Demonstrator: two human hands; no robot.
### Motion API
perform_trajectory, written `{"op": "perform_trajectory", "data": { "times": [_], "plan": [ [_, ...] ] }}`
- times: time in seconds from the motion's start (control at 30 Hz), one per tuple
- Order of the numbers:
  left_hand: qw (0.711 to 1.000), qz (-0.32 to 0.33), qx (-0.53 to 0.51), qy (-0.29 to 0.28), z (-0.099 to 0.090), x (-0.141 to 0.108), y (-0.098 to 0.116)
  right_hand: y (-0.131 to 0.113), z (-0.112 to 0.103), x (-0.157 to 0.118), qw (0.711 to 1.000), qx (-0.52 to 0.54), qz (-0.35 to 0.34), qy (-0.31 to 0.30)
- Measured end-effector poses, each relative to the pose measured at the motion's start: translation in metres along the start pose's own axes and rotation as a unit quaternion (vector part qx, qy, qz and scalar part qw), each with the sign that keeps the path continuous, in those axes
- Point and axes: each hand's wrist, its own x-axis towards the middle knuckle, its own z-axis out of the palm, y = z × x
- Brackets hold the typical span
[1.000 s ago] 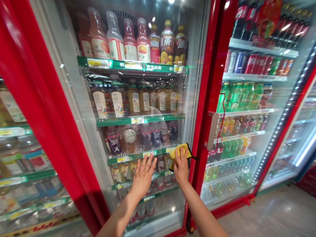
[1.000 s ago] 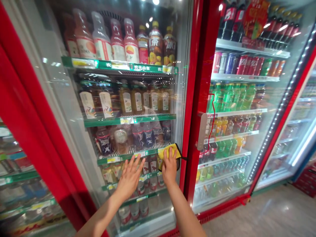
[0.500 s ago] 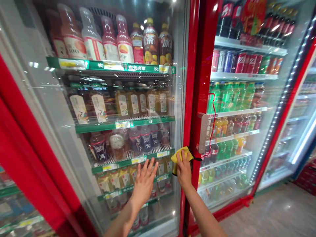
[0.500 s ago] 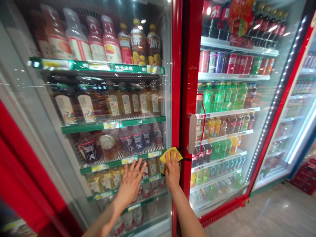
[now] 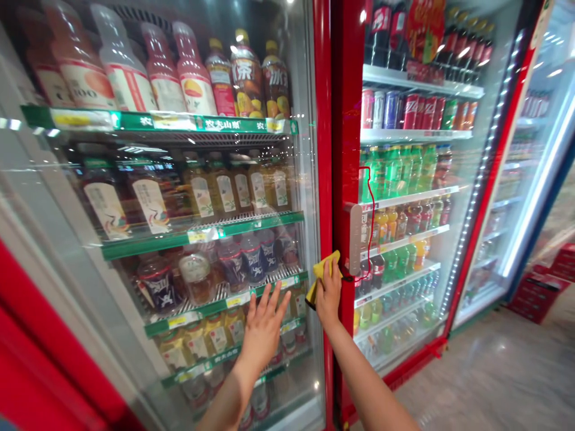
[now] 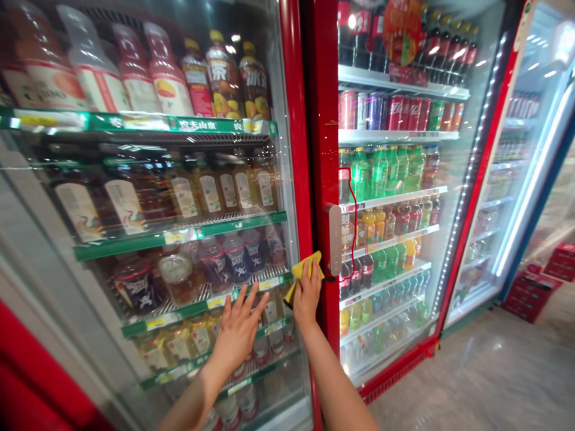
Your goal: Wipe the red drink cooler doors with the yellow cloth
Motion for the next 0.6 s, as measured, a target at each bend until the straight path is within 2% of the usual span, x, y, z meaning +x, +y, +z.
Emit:
{"op": "perform_trajectory", "data": {
  "times": [0.1, 0.17, 0.23, 0.37, 0.43, 0.5, 0.6],
  "plan": [
    [1.0, 0.004, 0.0, 0.001, -0.004, 0.014, -0.001, -0.013, -0.001, 0.046, 0.999, -0.007, -0.033, 0.009],
    [1.0, -0.006, -0.003, 0.009, -0.005, 0.022, 0.001, -0.019, -0.004, 0.062, 0.999, -0.011, -0.045, 0.01],
    [1.0, -0.018, -0.007, 0.019, -0.005, 0.026, 0.006, -0.02, -0.007, 0.056, 0.999, -0.013, -0.049, 0.005],
    [0.999, -0.035, -0.011, 0.034, -0.007, 0.023, 0.01, -0.006, -0.01, 0.008, 0.998, -0.026, -0.055, -0.012],
    [0.999, -0.034, -0.009, 0.037, -0.009, 0.02, 0.007, -0.001, -0.01, 0.001, 0.998, -0.024, -0.06, -0.008],
    [0.999, -0.025, -0.007, 0.035, -0.012, 0.02, 0.003, -0.005, -0.009, 0.017, 0.997, -0.015, -0.07, 0.004],
    [0.999, -0.022, -0.012, 0.04, -0.017, 0.023, 0.0, -0.028, -0.006, 0.064, 0.996, -0.011, -0.082, 0.021]
  ]
}}
